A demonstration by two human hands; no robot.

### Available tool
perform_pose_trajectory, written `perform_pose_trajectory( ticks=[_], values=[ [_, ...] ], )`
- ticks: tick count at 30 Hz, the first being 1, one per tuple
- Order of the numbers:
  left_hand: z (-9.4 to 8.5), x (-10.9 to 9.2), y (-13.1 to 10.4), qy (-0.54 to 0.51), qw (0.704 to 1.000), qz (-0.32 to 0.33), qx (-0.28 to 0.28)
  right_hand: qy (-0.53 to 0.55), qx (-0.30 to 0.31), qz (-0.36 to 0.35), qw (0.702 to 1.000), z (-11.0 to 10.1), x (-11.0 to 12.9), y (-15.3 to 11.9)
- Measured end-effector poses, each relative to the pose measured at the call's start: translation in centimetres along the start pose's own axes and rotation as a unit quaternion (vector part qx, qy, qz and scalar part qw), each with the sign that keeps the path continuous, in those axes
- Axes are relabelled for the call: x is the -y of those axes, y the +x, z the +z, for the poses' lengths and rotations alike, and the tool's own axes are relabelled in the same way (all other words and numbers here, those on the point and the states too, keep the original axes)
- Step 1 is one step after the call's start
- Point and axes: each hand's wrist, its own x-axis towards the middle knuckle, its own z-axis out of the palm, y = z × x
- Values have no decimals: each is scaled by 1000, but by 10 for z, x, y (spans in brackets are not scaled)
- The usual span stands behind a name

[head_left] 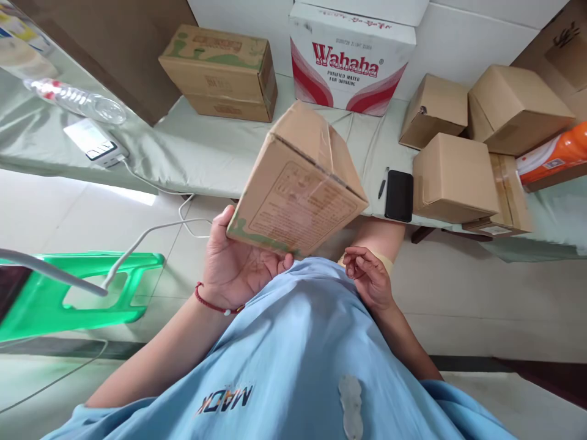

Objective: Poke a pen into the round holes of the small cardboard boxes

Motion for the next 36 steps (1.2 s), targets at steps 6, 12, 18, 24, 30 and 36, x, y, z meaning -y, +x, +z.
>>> perform_pose_trajectory(
  ticks=[6, 12, 18, 24, 30, 36],
  values=[
    [-35, 6, 17, 44, 996, -50, 59, 35, -9, 15, 999, -1, 1, 0],
    [-44, 18, 32, 80, 991, -51, 99, 30, 0, 25, 999, 0, -4, 1],
    [-51, 23, 38, 29, 994, -57, 90, 37, -9, 30, 999, -3, -6, 2],
    [-66, 29, 45, 73, 994, 19, 83, 38, -29, -15, 999, -8, 1, 6],
    [-80, 30, 64, 238, 962, 65, 114, -2, -42, -49, 998, -7, 24, 23],
    [-62, 19, 81, 319, 928, 93, 166, -40, -38, -138, 989, -17, 46, 28]
  ],
)
